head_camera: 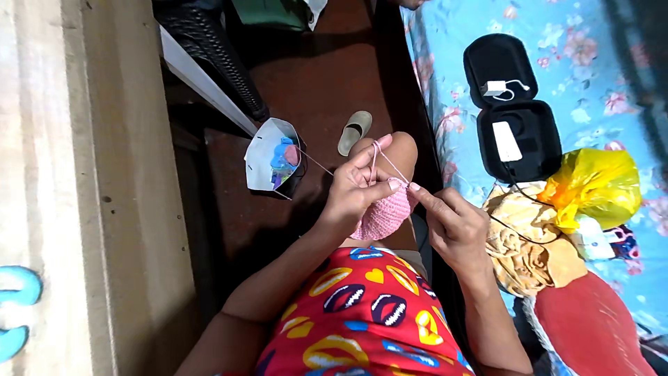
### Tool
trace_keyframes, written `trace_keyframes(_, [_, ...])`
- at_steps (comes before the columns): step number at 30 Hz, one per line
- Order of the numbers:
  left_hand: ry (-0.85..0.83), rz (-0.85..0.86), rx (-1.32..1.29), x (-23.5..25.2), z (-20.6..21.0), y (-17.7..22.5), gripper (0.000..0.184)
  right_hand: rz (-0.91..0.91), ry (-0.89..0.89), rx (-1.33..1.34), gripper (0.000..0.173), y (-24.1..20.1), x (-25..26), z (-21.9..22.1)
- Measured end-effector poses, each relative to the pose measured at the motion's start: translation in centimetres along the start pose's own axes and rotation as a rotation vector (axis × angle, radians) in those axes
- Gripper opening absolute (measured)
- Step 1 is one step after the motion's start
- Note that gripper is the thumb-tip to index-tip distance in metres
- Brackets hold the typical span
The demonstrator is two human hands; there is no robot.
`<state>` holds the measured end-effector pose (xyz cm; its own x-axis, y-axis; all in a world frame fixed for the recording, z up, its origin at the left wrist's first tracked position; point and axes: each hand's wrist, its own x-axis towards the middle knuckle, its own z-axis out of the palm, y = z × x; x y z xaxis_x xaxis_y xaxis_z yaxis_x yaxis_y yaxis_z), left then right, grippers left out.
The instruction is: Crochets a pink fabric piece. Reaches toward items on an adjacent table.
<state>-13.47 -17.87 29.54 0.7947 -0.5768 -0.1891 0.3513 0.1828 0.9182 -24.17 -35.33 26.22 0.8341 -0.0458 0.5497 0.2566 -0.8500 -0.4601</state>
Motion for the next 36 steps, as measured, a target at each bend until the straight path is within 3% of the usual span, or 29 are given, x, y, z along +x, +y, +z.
trace_keyframes(3, [0.002, -0.064, -0.101, 0.3, 0.0, -0.1, 0.067, -0.004, 0.003, 0.061, 0.033, 0.3, 0.0, -0.1])
trace_keyframes(7, [-0.025, -0.106, -0.116, 0.1, 0.1, -0.2, 0.065, 0.072, -0.006, 0.342, 0.03, 0.9, -0.2, 0.0])
trace_keyframes(9, [-0.048, 0.037, 0.017, -0.3, 0.0, -0.7, 0.069, 0.105, 0.001, 0.37, 0.029, 0.7, -0.2, 0.2])
trace_keyframes(12, [0.045, 0.419, 0.302, -0.9, 0.9, -1.8, 0.072, 0.12, 0.009, 0.351, 0.028, 0.0, -0.2, 0.2])
trace_keyframes(15, [0.157, 0.747, 0.634, -1.0, 1.0, -3.3, 0.055, 0.162, 0.025, 0.374, 0.028, -1.0, -0.2, 0.3])
trace_keyframes(18, [0.199, 0.879, 0.682, -0.9, 0.7, -4.5, 0.039, 0.425, -0.019, 0.676, 0.031, -2.9, 0.3, -0.1])
trace_keyframes(20, [0.168, 0.871, 0.561, -1.1, 0.9, -5.2, 0.037, 0.624, -0.006, 0.928, 0.034, -3.7, 1.0, -0.3])
trace_keyframes(22, [0.156, 0.787, 0.409, -1.2, 1.4, -5.1, 0.053, 0.66, 0.014, 0.959, 0.036, -3.8, 1.5, -0.3])
trace_keyframes(24, [0.147, 0.702, 0.29, -1.3, 1.6, -4.4, 0.07, 0.561, 0.021, 0.793, 0.037, -3.8, 1.6, -0.2])
trace_keyframes(29, [0.132, 0.597, 0.219, -1.4, 1.5, -3.8, 0.079, 0.383, 0.047, 0.424, 0.027, -3.6, 1.2, 0.5])
trace_keyframes(31, [0.133, 0.692, 0.349, -1.4, 1.3, -4.3, 0.068, 0.423, 0.029, 0.477, 0.026, -3.9, 1.3, 0.5])
trace_keyframes(34, [0.152, 0.926, 0.57, -1.3, 0.8, -5.3, 0.032, 0.657, -0.052, 0.823, 0.029, -4.1, 2.3, -0.6])
trace_keyframes(36, [0.151, 1.008, 0.604, -1.2, 0.6, -5.7, 0.024, 0.74, -0.083, 0.969, 0.031, -4.0, 2.8, -1.0])
